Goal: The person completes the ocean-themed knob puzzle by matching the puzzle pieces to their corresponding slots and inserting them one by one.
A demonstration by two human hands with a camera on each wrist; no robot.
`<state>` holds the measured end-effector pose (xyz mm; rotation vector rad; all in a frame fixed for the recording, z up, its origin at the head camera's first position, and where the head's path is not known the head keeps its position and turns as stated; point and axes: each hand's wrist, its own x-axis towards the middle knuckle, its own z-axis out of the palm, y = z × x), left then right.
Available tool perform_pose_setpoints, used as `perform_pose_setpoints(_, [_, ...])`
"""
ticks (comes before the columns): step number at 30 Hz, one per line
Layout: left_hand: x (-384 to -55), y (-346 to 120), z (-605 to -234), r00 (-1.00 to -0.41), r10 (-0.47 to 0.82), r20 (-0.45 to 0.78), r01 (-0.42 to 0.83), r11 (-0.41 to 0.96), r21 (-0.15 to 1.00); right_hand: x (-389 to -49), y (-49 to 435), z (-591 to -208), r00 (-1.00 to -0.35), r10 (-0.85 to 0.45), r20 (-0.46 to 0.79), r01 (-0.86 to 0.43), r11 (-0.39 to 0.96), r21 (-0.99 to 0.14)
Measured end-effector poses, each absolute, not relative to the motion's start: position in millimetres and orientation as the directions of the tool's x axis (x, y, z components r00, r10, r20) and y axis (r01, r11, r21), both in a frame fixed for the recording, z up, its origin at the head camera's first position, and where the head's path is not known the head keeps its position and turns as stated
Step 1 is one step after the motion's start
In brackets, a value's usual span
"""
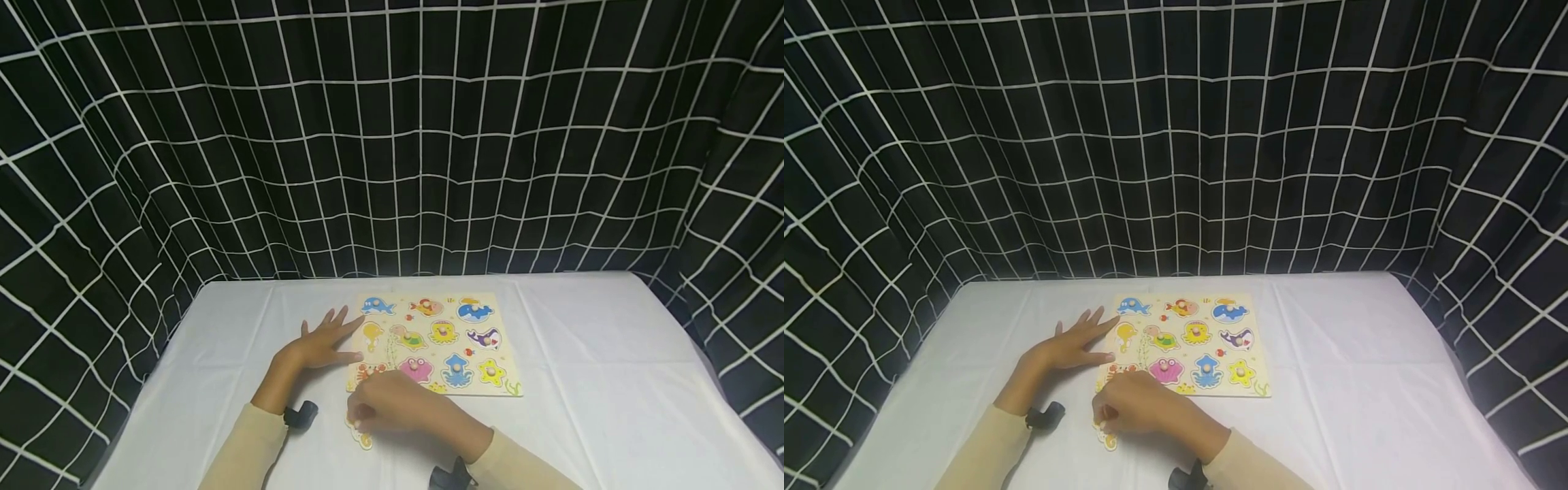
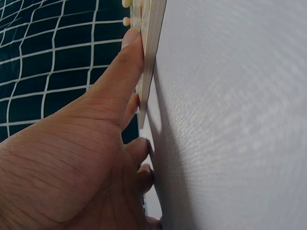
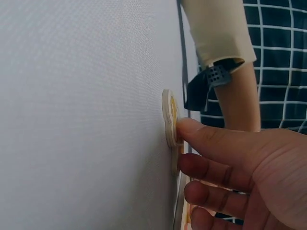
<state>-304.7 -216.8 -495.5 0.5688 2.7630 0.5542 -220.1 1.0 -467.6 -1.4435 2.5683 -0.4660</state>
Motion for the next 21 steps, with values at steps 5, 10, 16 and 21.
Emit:
perform_pose_setpoints(5, [-304.2, -216.4, -495.0, -0.891, 0.417, -0.177, 0.317, 0.853, 0.414, -222.0, 1.7, -469.7, -0.506, -0.862, 0.012, -0.809, 0.470, -0.354])
perform_pose_setpoints(10, [-303.3, -216.5, -494.5, -0.888, 0.426, -0.175, 0.324, 0.848, 0.419, -221.2, 1.6, -470.5, -0.508, -0.861, 0.013, -0.807, 0.470, -0.357])
perform_pose_setpoints(16, [-303.9, -216.6, -496.7, -0.883, 0.437, -0.171, 0.338, 0.845, 0.415, -220.1, 1.9, -470.2, -0.504, -0.863, 0.011, -0.810, 0.469, -0.352])
perform_pose_setpoints(21, [-303.4, -216.4, -496.7, -0.886, 0.436, -0.161, 0.337, 0.841, 0.423, -219.8, 2.0, -471.1, -0.495, -0.869, 0.017, -0.828, 0.465, -0.313])
